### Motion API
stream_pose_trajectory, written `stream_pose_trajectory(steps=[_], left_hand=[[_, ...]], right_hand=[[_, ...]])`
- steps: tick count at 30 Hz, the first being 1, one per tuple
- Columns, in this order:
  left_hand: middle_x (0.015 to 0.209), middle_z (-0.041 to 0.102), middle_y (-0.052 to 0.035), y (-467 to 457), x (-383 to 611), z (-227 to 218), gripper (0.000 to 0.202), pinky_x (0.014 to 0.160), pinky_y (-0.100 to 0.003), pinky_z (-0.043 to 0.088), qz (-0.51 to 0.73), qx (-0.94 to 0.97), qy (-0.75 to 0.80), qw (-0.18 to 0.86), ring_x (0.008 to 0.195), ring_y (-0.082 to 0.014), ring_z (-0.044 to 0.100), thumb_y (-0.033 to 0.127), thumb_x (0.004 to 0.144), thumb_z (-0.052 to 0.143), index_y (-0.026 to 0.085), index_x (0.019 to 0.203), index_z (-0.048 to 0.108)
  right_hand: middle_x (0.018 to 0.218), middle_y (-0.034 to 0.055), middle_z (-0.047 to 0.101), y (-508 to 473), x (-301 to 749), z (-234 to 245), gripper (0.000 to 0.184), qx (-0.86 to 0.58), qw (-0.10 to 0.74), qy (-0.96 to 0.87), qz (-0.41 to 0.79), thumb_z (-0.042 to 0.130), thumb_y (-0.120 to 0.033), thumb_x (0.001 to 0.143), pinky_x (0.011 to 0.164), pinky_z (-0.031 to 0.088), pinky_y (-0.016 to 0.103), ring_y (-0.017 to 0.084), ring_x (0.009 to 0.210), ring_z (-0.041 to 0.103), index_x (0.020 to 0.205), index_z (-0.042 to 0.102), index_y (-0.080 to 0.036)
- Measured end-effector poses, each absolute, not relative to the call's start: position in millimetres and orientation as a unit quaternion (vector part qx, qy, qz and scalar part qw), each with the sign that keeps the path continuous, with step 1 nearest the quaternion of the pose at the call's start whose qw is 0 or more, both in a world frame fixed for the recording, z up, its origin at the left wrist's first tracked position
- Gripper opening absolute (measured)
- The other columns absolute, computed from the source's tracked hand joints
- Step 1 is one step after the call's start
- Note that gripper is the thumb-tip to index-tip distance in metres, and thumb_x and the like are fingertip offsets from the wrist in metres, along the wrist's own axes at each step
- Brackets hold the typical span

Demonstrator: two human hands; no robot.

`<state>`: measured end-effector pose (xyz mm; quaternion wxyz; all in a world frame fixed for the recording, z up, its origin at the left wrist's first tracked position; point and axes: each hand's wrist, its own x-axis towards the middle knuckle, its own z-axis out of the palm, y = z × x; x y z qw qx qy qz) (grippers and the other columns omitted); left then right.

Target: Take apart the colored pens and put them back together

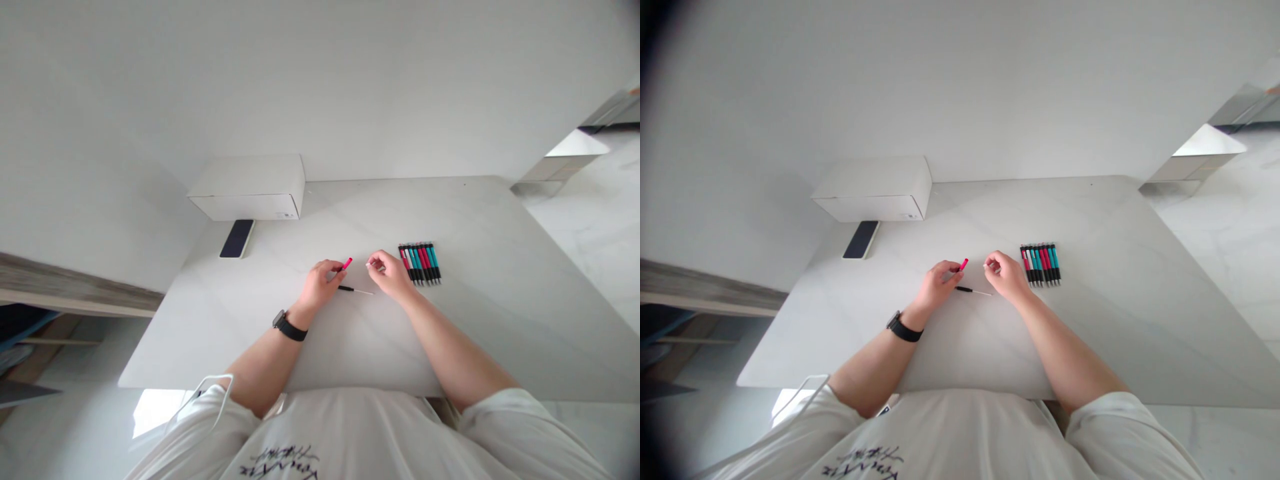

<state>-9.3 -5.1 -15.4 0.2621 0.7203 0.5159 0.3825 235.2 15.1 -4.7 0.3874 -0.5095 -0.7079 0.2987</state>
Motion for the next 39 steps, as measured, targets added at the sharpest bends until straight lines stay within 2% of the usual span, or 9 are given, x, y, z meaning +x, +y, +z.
stream_pose_trajectory(steps=[12, 23, 39], left_hand=[[0.102, 0.075, -0.0051, -7, -7, -12, 0.015, 0.092, -0.036, 0.056, 0.365, 0.744, 0.508, 0.235, 0.098, -0.0201, 0.069, 0.030, 0.097, 0.067, 0.024, 0.109, 0.073], [0.100, 0.075, -0.0041, -7, -5, -6, 0.013, 0.091, -0.038, 0.053, 0.339, 0.773, 0.489, 0.220, 0.096, -0.0210, 0.068, 0.027, 0.097, 0.067, 0.025, 0.107, 0.073], [0.099, 0.076, -0.0039, -8, -3, -6, 0.011, 0.092, -0.039, 0.052, 0.328, 0.782, 0.487, 0.212, 0.095, -0.0211, 0.068, 0.025, 0.095, 0.069, 0.025, 0.105, 0.074]], right_hand=[[0.099, 0.0069, 0.068, 13, 229, -8, 0.027, -0.458, 0.469, -0.657, 0.373, 0.064, -0.052, 0.096, 0.066, 0.065, 0.035, 0.023, 0.087, 0.068, 0.104, 0.068, -0.027], [0.105, 0.0076, 0.072, 7, 225, 6, 0.022, -0.427, 0.473, -0.713, 0.293, 0.061, -0.044, 0.101, 0.072, 0.062, 0.035, 0.022, 0.088, 0.071, 0.108, 0.076, -0.029], [0.106, 0.0053, 0.079, 2, 219, 5, 0.022, -0.446, 0.465, -0.714, 0.273, 0.065, -0.039, 0.098, 0.078, 0.063, 0.035, 0.021, 0.087, 0.075, 0.115, 0.073, -0.028]])
